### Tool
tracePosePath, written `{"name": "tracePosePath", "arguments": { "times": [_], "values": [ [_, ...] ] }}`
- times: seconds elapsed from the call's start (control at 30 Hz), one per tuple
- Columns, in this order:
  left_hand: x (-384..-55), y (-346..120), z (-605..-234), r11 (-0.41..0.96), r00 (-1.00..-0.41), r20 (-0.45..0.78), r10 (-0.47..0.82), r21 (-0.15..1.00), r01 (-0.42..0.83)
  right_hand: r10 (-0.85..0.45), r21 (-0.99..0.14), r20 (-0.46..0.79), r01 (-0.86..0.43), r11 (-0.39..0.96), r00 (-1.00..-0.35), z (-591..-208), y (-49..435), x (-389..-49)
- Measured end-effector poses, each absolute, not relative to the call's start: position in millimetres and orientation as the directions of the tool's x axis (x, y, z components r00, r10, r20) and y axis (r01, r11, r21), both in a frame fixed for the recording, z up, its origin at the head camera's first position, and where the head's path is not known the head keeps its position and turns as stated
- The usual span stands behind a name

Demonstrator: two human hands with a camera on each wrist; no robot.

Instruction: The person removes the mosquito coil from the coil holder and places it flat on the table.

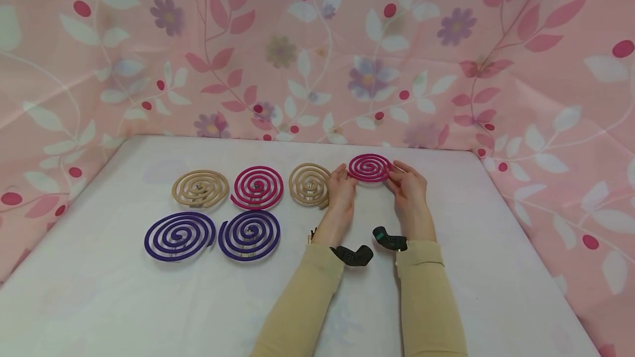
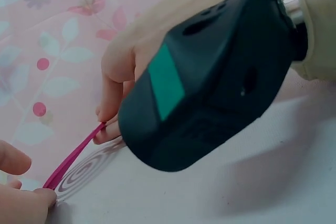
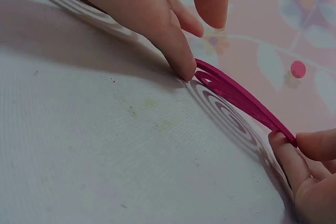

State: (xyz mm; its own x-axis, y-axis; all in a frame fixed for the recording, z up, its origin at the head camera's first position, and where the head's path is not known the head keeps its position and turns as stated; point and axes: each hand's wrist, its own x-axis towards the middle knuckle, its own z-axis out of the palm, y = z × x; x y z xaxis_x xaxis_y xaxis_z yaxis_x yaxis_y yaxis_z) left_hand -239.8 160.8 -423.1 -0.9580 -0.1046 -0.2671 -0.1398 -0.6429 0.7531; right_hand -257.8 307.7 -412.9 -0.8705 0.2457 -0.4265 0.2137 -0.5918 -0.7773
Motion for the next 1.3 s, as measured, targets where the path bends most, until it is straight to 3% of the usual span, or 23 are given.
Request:
{"name": "tracePosePath", "arguments": {
  "times": [0.37, 0.97, 1.3],
  "values": [
    [-235, 159, -419, -0.548, -0.956, -0.264, -0.125, 0.822, -0.156, 0.391, -0.861, -0.391, 0.180, -0.476, -0.833, -414, 300, -259],
    [-235, 160, -420, -0.493, -0.951, -0.266, -0.157, 0.855, -0.158, 0.404, -0.945, -0.292, 0.198, -0.260, -0.867, -414, 294, -260],
    [-236, 157, -419, -0.489, -0.961, -0.259, -0.101, 0.854, -0.179, 0.437, -0.966, -0.257, 0.215, -0.144, -0.862, -416, 291, -260]
  ]
}}
